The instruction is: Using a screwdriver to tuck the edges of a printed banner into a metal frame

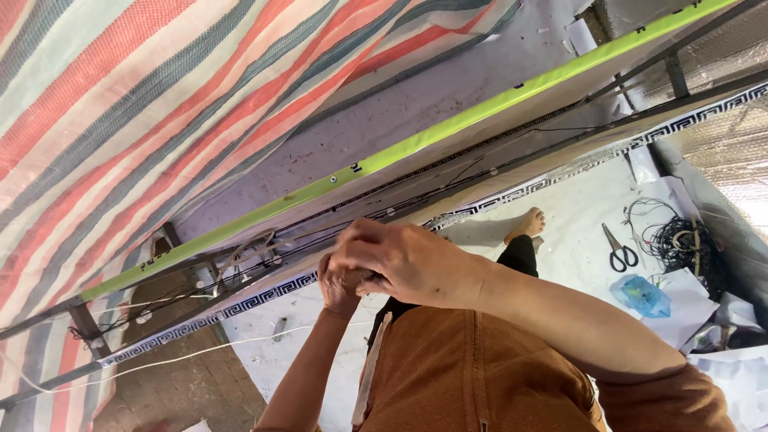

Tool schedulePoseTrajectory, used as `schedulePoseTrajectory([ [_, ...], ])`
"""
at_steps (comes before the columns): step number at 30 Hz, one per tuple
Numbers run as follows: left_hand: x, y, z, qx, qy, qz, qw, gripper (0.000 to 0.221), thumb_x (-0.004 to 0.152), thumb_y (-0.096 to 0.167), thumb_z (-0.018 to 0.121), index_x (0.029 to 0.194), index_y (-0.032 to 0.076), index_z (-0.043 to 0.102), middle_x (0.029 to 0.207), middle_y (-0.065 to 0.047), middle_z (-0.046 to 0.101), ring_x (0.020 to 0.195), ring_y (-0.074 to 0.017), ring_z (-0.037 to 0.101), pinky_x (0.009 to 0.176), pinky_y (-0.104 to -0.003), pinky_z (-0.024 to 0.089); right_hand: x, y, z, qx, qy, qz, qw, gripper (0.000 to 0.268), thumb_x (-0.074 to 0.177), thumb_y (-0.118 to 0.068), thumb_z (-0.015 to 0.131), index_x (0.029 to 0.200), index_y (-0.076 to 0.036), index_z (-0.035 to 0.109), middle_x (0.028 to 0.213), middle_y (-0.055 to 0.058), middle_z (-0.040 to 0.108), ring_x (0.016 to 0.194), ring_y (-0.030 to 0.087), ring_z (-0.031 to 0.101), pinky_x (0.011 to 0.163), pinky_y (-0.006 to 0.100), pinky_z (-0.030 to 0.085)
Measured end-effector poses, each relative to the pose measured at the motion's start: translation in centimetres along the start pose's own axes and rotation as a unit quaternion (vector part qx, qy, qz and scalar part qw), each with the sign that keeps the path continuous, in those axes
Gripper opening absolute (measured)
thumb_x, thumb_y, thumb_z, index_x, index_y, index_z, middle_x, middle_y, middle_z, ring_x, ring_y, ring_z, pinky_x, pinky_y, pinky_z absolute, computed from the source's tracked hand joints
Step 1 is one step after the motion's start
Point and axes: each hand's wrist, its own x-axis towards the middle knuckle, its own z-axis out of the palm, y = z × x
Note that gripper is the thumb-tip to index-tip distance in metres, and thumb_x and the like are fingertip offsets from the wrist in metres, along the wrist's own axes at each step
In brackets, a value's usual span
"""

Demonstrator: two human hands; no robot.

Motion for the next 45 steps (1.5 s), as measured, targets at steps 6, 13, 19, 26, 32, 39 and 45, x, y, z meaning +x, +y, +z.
schedulePoseTrajectory([
  [6,1.1,0.1,0.4,-0.010,-0.002,0.000,1.000,0.010,0.066,0.020,0.075,0.065,0.028,0.069,0.086,-0.006,0.072,0.095,-0.0275,0.071,0.097,-0.043,0.051,-0.4,2.0,1.5,0.022,-0.006,0.029,0.999,0.025,0.089,-0.020,0.082,0.104,-0.005,0.067,0.102,0.016,0.067,0.074,0.030,0.077,0.064,0.035,0.068],
  [13,1.8,0.3,0.3,-0.017,0.001,-0.001,1.000,0.009,0.067,0.019,0.075,0.066,0.026,0.069,0.085,-0.006,0.072,0.094,-0.0277,0.071,0.097,-0.043,0.051,-0.1,1.0,0.6,0.041,-0.052,0.000,0.998,0.019,0.092,-0.009,0.076,0.108,-0.003,0.068,0.102,0.020,0.068,0.076,0.034,0.077,0.066,0.037,0.068],
  [19,2.7,0.4,0.6,-0.025,0.006,-0.003,1.000,0.008,0.067,0.019,0.076,0.067,0.024,0.069,0.084,-0.006,0.072,0.093,-0.0278,0.071,0.097,-0.043,0.052,0.2,0.3,0.4,0.024,-0.035,-0.023,0.999,0.021,0.090,-0.009,0.078,0.106,-0.004,0.066,0.107,0.019,0.066,0.080,0.037,0.076,0.069,0.043,0.069],
  [26,2.8,0.8,0.3,-0.035,0.010,-0.008,0.999,0.008,0.069,0.018,0.076,0.068,0.022,0.069,0.083,-0.007,0.072,0.091,-0.0280,0.071,0.096,-0.043,0.052,0.3,0.4,-0.2,0.030,-0.041,-0.020,0.999,0.027,0.089,-0.017,0.079,0.109,-0.006,0.064,0.107,0.017,0.066,0.079,0.034,0.076,0.067,0.040,0.068],
  [32,2.8,1.1,0.0,-0.044,0.012,-0.010,0.999,0.008,0.069,0.018,0.076,0.069,0.020,0.069,0.083,-0.007,0.072,0.090,-0.0282,0.070,0.096,-0.043,0.052,0.0,1.1,0.9,-0.008,-0.049,-0.032,0.998,0.021,0.093,-0.015,0.076,0.109,-0.006,0.066,0.109,0.017,0.068,0.080,0.033,0.076,0.070,0.039,0.067],
  [39,3.0,1.1,-0.4,-0.055,0.015,-0.010,0.998,0.007,0.071,0.017,0.077,0.070,0.018,0.069,0.081,-0.008,0.072,0.089,-0.0284,0.070,0.096,-0.043,0.052,0.3,-0.1,0.4,-0.012,-0.018,-0.066,0.998,0.019,0.093,-0.015,0.076,0.106,-0.004,0.067,0.104,0.021,0.070,0.079,0.032,0.076,0.066,0.037,0.067],
  [45,1.7,0.8,-1.7,-0.071,0.020,-0.005,0.997,0.008,0.072,0.016,0.077,0.071,0.016,0.069,0.081,-0.008,0.072,0.088,-0.0286,0.070,0.096,-0.043,0.053,0.6,0.1,-0.1,0.005,-0.006,-0.081,0.997,0.018,0.093,-0.013,0.075,0.104,-0.002,0.066,0.107,0.021,0.068,0.082,0.032,0.077,0.071,0.039,0.068],
])
